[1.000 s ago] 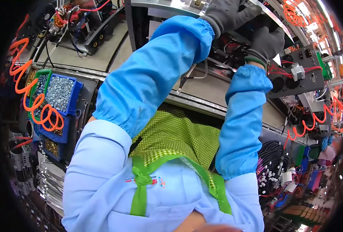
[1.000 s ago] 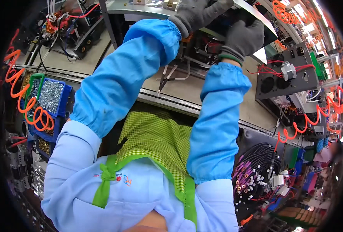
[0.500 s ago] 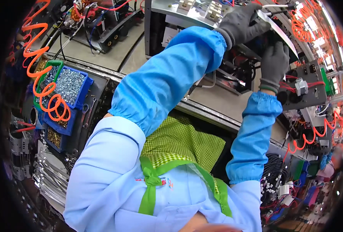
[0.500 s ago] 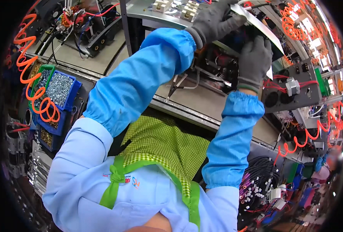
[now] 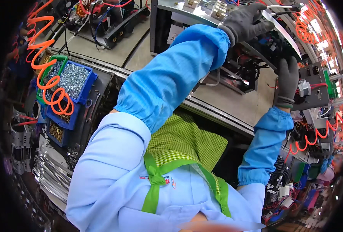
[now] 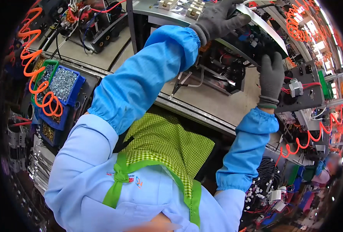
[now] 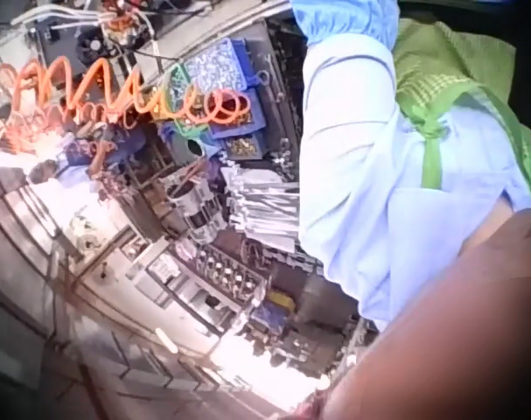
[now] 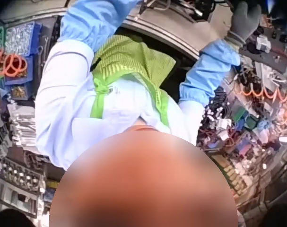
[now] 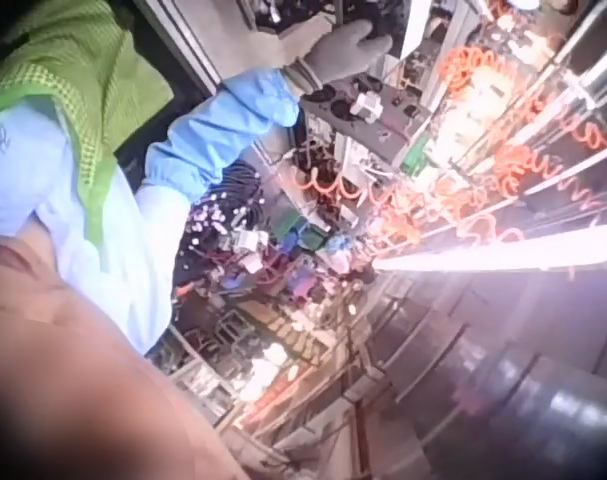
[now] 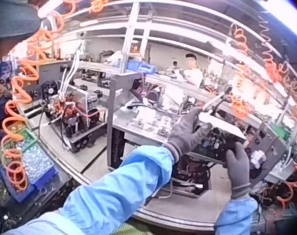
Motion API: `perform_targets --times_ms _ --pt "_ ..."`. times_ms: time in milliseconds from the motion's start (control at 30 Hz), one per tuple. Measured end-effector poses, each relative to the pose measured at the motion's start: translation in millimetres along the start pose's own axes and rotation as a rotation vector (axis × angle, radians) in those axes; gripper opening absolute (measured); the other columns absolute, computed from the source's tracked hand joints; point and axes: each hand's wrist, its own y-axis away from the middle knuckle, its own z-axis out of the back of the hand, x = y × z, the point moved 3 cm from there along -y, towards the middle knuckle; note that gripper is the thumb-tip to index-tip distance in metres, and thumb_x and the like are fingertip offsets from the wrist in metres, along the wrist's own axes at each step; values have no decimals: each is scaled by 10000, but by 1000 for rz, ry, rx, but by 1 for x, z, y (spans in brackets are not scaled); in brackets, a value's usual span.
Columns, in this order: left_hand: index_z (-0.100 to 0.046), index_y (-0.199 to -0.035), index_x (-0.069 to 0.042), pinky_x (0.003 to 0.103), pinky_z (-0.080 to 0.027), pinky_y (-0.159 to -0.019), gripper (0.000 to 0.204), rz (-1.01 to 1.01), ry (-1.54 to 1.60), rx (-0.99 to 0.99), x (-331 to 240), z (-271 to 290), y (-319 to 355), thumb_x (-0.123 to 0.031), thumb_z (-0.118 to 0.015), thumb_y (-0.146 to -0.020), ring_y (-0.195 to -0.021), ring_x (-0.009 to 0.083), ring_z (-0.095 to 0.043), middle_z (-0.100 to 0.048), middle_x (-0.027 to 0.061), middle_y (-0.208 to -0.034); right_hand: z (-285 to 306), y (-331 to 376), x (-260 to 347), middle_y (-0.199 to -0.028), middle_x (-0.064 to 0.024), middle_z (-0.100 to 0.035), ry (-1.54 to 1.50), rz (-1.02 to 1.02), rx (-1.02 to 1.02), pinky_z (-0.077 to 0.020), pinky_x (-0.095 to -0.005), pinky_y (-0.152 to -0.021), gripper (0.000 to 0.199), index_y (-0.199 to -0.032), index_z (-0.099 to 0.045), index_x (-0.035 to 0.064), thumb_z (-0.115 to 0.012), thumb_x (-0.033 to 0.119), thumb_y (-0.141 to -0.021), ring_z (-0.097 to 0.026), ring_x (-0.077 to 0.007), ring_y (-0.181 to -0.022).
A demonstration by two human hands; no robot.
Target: Assemble internal electronic components including a circuit board and capacitor into a metal chassis using a power screwdriver.
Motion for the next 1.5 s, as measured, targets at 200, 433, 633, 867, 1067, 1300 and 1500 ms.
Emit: perform_targets --times_ms 200,433,633,867,1067,1300,1500 --pt "-613 -1099 -110 437 -442 -856 419 -333 -710 -307 -18 -2 13 -432 -662 -837 -1011 331 -546 -568 137 -1078 -16 11 10 -773 -49 -566 -1 44 -22 -431 -278 -579 232 -981 -558 -4 -578 213 -901 -501 -110 -650" --pt "-624 -946 -200 464 -445 -779 259 -586 -900 -92 -53 -30 25 -333 -702 -738 -947 275 -555 -558 72 -972 -9 -3 -21 -787 -28 -526 154 211 -71 -408 -260 -578 163 -897 -530 10 -548 170 -923 -474 -95 -652" --pt "-539 -954 -65 459 -521 -630 280 68 -862 309 -32 -62 26 -312 -603 -838 -745 355 -650 -650 155 -805 -19 -2 -12 -842 -95 -565 89 193 -130 -436 -310 -650 176 -960 -539 -12 -536 157 -911 -508 -163 -711" --pt "-555 -965 -42 488 -506 -656 174 83 -501 150 -8 -69 29 -138 -609 -829 -770 403 -635 -641 208 -788 -15 -9 -28 -888 -143 -606 267 313 -220 -460 -363 -723 210 -1010 -552 -19 -532 157 -897 -558 -248 -785" --pt "-621 -972 -16 335 -528 -635 178 -144 -399 61 -63 2 24 -133 -655 -841 -690 204 -663 -668 135 -793 -18 3 -8 -928 -124 -623 330 306 -243 -479 -344 -712 241 -1050 -571 0 -589 173 -884 -579 -211 -771" --pt "-613 -1030 -20 306 -516 -649 222 335 -291 437 -40 14 56 -211 -601 -918 -714 162 -645 -666 121 -846 -60 56 55 -1014 -125 -614 317 565 30 -403 -418 -948 282 -1074 -584 79 -643 141 -805 -583 -327 -943" --pt "-518 -1151 -46 345 -513 -735 303 346 -231 413 -30 2 68 -248 -574 -933 -802 233 -644 -650 150 -897 -62 63 38 -920 -114 -606 474 705 -13 -412 -438 -835 185 -993 -608 98 -639 152 -819 -568 -324 -857"
